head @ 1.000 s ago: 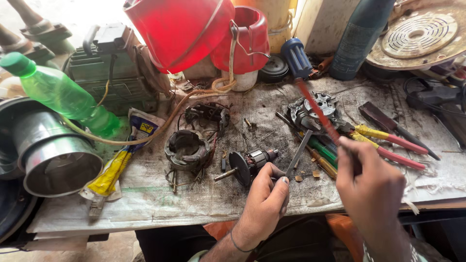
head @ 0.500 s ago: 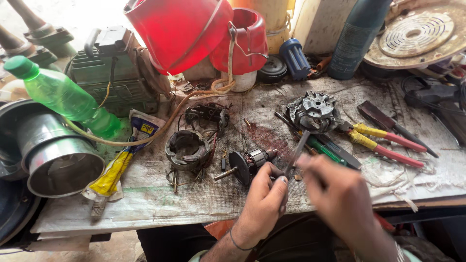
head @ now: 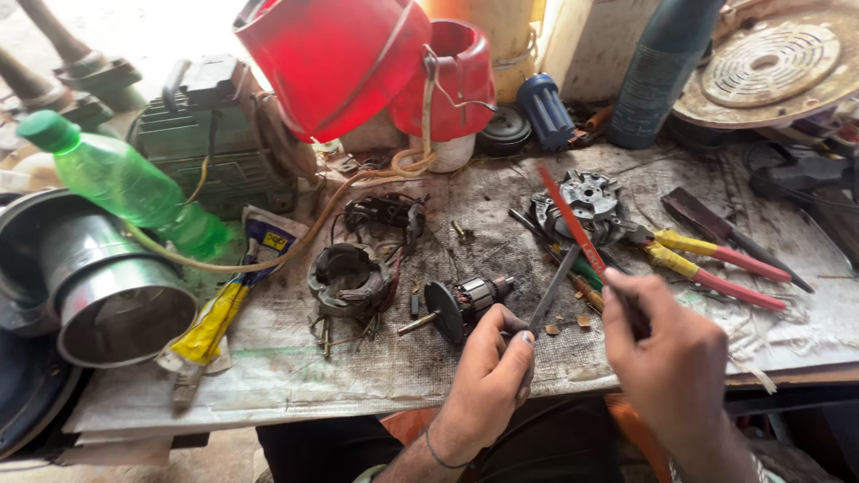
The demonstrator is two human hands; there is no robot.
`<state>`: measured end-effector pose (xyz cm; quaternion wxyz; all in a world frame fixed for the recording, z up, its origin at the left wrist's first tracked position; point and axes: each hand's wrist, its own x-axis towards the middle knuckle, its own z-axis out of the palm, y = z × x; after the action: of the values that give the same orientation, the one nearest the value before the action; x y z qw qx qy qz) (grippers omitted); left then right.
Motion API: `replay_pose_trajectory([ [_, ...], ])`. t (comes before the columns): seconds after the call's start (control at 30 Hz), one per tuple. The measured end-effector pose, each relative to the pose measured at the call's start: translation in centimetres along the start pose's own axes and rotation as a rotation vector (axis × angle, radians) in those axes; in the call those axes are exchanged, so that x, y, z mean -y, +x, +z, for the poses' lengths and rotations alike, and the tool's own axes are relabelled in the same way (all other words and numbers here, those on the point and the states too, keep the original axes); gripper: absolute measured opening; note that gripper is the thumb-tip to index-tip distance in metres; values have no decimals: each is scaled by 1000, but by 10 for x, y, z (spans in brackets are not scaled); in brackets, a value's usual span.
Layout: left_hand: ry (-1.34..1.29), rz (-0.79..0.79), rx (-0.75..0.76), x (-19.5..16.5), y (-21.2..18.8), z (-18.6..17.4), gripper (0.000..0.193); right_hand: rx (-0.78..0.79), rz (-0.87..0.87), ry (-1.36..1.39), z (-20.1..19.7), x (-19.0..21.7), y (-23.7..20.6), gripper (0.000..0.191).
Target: The person holds a small cylindrical metal part on a workbench and uses a metal file to smooth its surface. They repeatedly stroke the file along the part, rotating it to work different areas. The person then uses a wire brush to clean the filed surface before continuing to file.
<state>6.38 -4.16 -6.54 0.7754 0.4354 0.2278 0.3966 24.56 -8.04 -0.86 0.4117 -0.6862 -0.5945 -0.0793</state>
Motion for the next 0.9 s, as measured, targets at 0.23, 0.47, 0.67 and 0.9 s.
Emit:
replay_pose_trajectory([
  [0.23,6,-15,-11,-4,2,1,9,-17,-54,101,-12,14,-1,16],
  [0.47,-9,-37,-36,-1,2,0,8,160,-36,-97,-7,36,2,19],
  [0.67,7,0,-38,6,6,0,8,58,-256,15,-6,40,3,18],
  [0.9,42,17,-8,8,8,-1,8,-62,-343,79,-1,32,5,11],
])
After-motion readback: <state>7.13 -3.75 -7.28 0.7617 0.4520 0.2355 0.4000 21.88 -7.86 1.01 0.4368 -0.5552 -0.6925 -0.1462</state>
